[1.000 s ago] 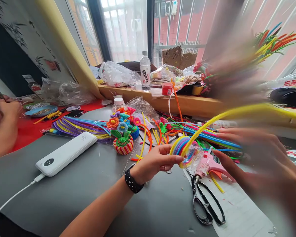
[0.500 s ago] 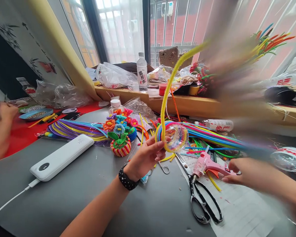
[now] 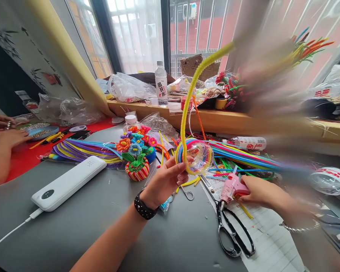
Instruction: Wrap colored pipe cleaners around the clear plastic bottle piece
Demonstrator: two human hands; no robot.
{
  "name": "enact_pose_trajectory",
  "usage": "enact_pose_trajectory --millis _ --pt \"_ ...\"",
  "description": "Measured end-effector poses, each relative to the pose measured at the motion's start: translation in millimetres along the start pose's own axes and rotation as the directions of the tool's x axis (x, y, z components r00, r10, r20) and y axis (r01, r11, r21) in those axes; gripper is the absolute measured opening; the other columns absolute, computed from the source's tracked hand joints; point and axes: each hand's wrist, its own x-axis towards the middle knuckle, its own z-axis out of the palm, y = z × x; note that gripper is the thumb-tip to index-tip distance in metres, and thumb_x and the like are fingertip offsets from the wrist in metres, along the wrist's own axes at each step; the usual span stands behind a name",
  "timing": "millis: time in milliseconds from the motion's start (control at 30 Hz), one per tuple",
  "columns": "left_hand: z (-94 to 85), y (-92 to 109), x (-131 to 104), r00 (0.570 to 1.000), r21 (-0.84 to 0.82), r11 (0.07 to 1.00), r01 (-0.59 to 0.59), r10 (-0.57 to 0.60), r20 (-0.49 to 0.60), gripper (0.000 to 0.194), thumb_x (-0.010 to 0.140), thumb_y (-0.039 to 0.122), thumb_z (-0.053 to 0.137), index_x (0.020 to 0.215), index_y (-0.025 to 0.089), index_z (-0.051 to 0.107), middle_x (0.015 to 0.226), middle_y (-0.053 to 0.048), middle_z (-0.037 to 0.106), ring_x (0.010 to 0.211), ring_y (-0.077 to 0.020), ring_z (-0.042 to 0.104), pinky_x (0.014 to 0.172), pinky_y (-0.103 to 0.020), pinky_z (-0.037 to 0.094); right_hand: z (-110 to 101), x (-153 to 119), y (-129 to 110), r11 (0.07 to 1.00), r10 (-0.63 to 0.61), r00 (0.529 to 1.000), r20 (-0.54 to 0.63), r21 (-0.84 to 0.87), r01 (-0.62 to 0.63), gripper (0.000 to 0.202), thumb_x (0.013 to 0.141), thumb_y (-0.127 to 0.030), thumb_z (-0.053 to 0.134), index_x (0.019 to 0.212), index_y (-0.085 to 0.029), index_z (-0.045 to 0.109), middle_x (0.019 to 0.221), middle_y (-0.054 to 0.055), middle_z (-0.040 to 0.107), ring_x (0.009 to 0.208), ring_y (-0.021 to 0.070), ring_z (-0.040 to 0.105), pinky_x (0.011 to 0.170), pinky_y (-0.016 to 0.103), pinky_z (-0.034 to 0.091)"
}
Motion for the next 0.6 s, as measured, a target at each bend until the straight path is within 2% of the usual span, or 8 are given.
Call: enact_pose_trajectory --millis 167,267,433,533,600 --pt "-1.4 -0.1 0.2 1.000 0.046 0.999 0.012 -0.012 0.010 0.018 0.064 0.026 0.070 0.073 0.014 0.062 0.049 0.005 0.040 0.045 -0.0024 0.033 0.045 -0.017 0.026 -7.1 -3.9 -4.5 0.998 -0.043 0.999 -0.032 0.044 0.045 0.025 0.074 -0.033 0.054 0.087 -0.011 0.052 0.087 0.005 0.055 0.075 0.0111 0.050 0.068 0.026 0.041" --pt "0.5 0.6 0.2 1.000 0.079 0.997 0.007 -0.007 -0.002 0.019 0.062 0.027 0.072 0.074 0.015 0.062 0.050 0.005 0.042 0.045 -0.0028 0.033 0.047 -0.019 0.025 -15.6 -14.5 -4.8 0.992 -0.075 0.994 -0.081 0.092 0.082 0.017 0.070 -0.027 0.049 0.079 -0.013 0.050 0.082 0.006 0.057 0.068 0.0127 0.051 0.058 0.024 0.037" --pt "3.5 0.2 -0.8 1.000 0.137 0.991 -0.010 0.008 0.018 0.026 0.059 0.028 0.073 0.079 0.015 0.062 0.060 0.003 0.049 0.045 -0.0027 0.035 0.047 -0.021 0.022 -35.0 -36.3 2.3 0.975 -0.148 0.977 -0.153 0.141 0.170 0.025 0.072 -0.036 0.043 0.085 -0.016 0.050 0.084 0.004 0.057 0.067 0.0118 0.052 0.055 0.022 0.036" --pt "3.3 -1.2 -1.5 0.999 0.196 0.981 -0.002 -0.007 0.042 0.028 0.059 0.029 0.073 0.079 0.015 0.060 0.063 0.003 0.049 0.047 -0.0030 0.035 0.047 -0.021 0.022 -42.0 -45.4 10.8 0.951 -0.170 0.934 -0.313 0.196 0.239 0.028 0.078 -0.040 0.038 0.086 -0.017 0.051 0.074 0.002 0.057 0.061 0.0103 0.049 0.055 0.021 0.037" --pt "2.9 -2.2 -1.6 0.998 0.243 0.970 -0.004 -0.011 0.059 0.025 0.061 0.030 0.072 0.076 0.015 0.059 0.060 0.004 0.046 0.048 -0.0033 0.034 0.047 -0.021 0.022 -42.6 -48.6 17.1 0.930 -0.152 0.847 -0.510 0.216 0.297 0.030 0.080 -0.043 0.037 0.082 -0.017 0.052 0.068 0.002 0.056 0.058 0.0096 0.049 0.054 0.020 0.037"
